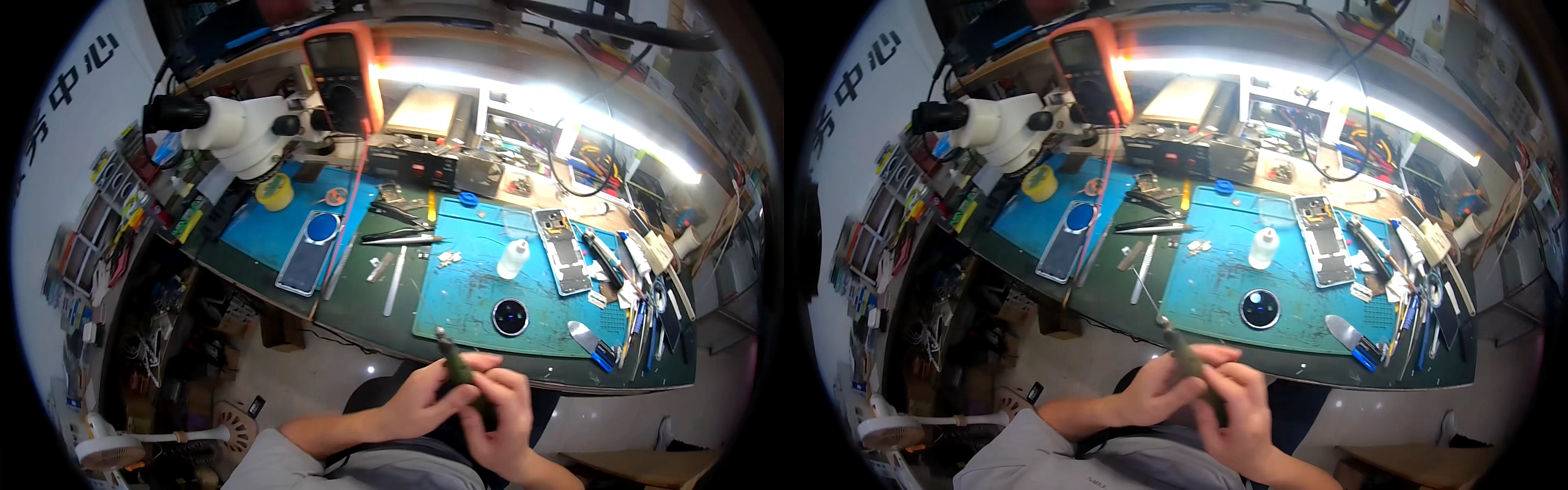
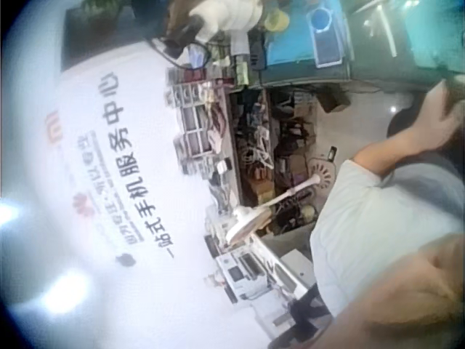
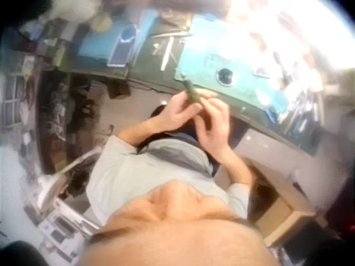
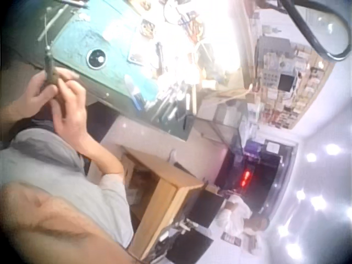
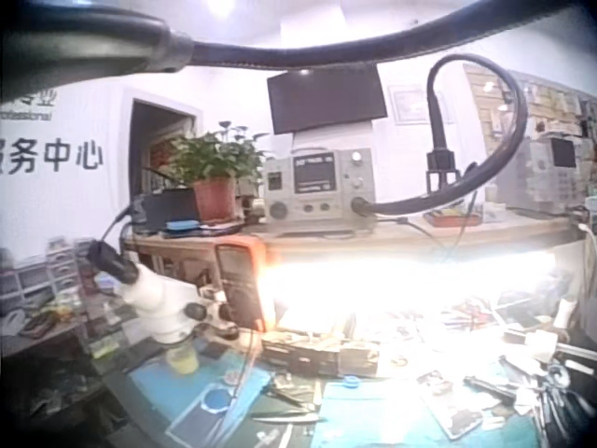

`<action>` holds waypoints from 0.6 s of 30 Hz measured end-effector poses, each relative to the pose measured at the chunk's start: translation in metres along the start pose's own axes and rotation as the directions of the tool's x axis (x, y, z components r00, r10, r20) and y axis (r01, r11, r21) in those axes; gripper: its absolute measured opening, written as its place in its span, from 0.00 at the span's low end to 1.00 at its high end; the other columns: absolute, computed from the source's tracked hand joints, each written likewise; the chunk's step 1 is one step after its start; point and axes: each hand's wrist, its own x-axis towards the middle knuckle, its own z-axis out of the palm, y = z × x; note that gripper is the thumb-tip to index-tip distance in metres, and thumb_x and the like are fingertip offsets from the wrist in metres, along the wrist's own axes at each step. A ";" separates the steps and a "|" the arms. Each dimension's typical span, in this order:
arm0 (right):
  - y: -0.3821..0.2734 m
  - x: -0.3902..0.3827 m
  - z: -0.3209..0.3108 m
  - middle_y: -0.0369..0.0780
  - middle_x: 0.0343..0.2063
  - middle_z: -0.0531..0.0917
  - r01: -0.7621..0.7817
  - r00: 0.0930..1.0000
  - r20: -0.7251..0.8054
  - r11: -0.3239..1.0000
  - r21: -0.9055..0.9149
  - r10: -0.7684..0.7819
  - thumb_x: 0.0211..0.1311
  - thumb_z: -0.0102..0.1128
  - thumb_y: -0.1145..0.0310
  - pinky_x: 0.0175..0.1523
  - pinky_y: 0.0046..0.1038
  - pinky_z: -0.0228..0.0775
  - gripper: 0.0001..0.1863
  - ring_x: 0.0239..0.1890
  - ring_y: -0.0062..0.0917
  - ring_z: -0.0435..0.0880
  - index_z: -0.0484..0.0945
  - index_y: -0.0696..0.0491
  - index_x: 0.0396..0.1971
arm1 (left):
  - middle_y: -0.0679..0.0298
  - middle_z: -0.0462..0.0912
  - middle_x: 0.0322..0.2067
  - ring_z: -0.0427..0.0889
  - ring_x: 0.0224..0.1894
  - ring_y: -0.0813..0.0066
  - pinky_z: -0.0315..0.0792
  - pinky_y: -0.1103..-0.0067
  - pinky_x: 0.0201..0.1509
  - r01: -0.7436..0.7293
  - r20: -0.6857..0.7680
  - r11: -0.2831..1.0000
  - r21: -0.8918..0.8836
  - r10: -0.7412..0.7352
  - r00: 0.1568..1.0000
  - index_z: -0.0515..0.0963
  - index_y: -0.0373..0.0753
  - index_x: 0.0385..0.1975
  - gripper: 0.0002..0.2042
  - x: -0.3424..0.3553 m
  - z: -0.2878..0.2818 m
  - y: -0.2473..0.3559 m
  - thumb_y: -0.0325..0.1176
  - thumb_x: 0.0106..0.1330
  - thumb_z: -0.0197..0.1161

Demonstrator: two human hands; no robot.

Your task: The person cleans a circular camera module with a cloth and tool, then aligns and presses it into the back housing of a white smartphone. The person uses a screwdriver to secure the module and wipes the surface before final assembly.

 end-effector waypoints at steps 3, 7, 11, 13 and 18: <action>-0.015 0.007 0.017 0.48 0.47 0.87 0.011 0.990 0.138 1.000 0.022 -0.014 0.57 0.78 0.74 0.48 0.36 0.85 0.26 0.45 0.40 0.90 0.83 0.58 0.57 | 0.50 0.87 0.49 0.87 0.56 0.59 0.78 0.61 0.65 -0.095 -0.300 0.988 -0.125 0.054 0.953 0.73 0.36 0.58 0.14 -0.053 -0.045 -0.011 0.40 0.86 0.52; -0.002 -0.016 -0.017 0.46 0.43 0.89 -0.059 0.998 0.027 0.995 -0.077 0.061 0.57 0.77 0.75 0.42 0.31 0.87 0.24 0.39 0.37 0.92 0.85 0.57 0.56 | 0.66 0.77 0.29 0.78 0.29 0.80 0.78 0.77 0.37 0.210 -0.707 0.942 0.263 0.040 0.706 0.72 0.36 0.55 0.12 -0.075 -0.180 0.036 0.37 0.87 0.49; 0.011 -0.028 -0.037 0.44 0.42 0.89 -0.131 0.991 0.004 0.984 -0.117 0.133 0.61 0.73 0.78 0.41 0.31 0.85 0.22 0.37 0.34 0.91 0.85 0.56 0.56 | 0.41 0.77 0.59 0.76 0.63 0.45 0.68 0.58 0.70 0.694 -0.616 -0.110 0.712 0.377 0.692 0.67 0.32 0.72 0.27 -0.152 -0.398 0.017 0.34 0.75 0.61; 0.017 -0.033 -0.058 0.44 0.42 0.88 -0.159 0.987 -0.049 0.957 -0.242 0.152 0.63 0.72 0.78 0.43 0.33 0.84 0.21 0.39 0.35 0.90 0.84 0.55 0.56 | 0.40 0.76 0.59 0.75 0.64 0.40 0.69 0.58 0.70 0.636 -0.629 0.073 0.768 0.270 0.729 0.70 0.31 0.70 0.26 -0.113 -0.413 0.036 0.32 0.73 0.61; 0.052 -0.039 -0.123 0.43 0.37 0.85 -0.362 0.923 -0.334 0.718 -0.595 0.189 0.65 0.69 0.77 0.43 0.39 0.78 0.15 0.37 0.39 0.84 0.86 0.54 0.51 | 0.43 0.82 0.58 0.80 0.62 0.43 0.73 0.59 0.66 0.663 -0.584 -0.043 0.747 0.435 0.685 0.72 0.33 0.70 0.23 -0.065 -0.466 0.024 0.33 0.78 0.60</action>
